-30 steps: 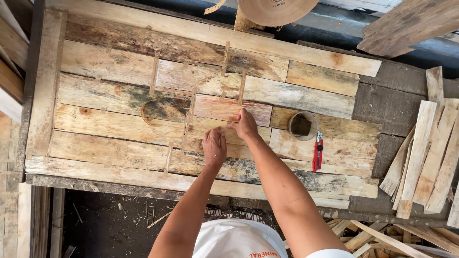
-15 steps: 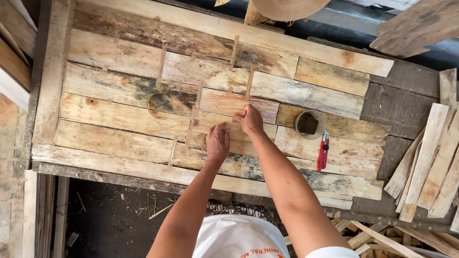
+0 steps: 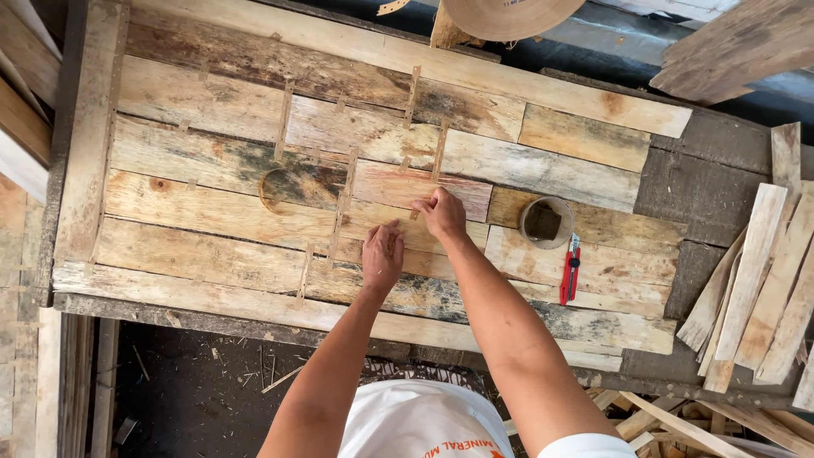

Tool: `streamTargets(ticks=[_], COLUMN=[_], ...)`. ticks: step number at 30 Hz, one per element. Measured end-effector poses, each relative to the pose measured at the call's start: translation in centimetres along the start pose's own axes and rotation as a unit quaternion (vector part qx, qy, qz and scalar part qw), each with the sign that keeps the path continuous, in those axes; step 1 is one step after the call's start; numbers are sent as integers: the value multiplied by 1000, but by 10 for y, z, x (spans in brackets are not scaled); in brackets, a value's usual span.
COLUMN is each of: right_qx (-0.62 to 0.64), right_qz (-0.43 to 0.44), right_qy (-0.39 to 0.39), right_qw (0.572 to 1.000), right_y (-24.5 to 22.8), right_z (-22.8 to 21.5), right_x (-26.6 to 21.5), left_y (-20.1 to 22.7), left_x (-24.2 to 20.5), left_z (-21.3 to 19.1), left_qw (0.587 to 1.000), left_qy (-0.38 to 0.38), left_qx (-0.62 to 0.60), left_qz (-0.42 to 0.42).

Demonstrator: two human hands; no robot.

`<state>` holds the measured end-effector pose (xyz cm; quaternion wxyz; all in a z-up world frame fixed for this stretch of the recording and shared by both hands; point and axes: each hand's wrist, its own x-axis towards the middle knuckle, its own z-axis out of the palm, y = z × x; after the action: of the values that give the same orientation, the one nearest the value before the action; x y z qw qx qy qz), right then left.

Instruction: Repairing or finishing a wooden surface by applying wood veneer tape to joints and trimming with a knife.

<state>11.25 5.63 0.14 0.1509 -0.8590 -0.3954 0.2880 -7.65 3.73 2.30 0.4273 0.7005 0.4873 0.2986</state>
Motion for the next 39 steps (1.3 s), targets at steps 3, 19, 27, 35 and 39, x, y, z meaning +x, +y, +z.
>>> streamTargets(ticks=[3, 19, 27, 35, 39], right_qx=[1, 24, 186, 186, 233], right_qz=[23, -29, -62, -86, -96], right_qy=[-4, 2, -10, -187, -142], right_qw=[1000, 999, 981, 961, 957], right_y=[-4, 24, 50, 42, 49], right_z=[0, 18, 14, -1, 10], right_x=[-2, 6, -16, -108, -121], left_y=[4, -35, -44, -48, -35], left_x=[3, -3, -36, -55, -59], left_z=[-5, -8, -16, 10, 13], left_qw=[1000, 961, 966, 949, 965], left_qy=[0, 14, 36, -6, -73], left_qx=[7, -241, -135, -225, -166], left_qz=[12, -135, -217, -220, -191])
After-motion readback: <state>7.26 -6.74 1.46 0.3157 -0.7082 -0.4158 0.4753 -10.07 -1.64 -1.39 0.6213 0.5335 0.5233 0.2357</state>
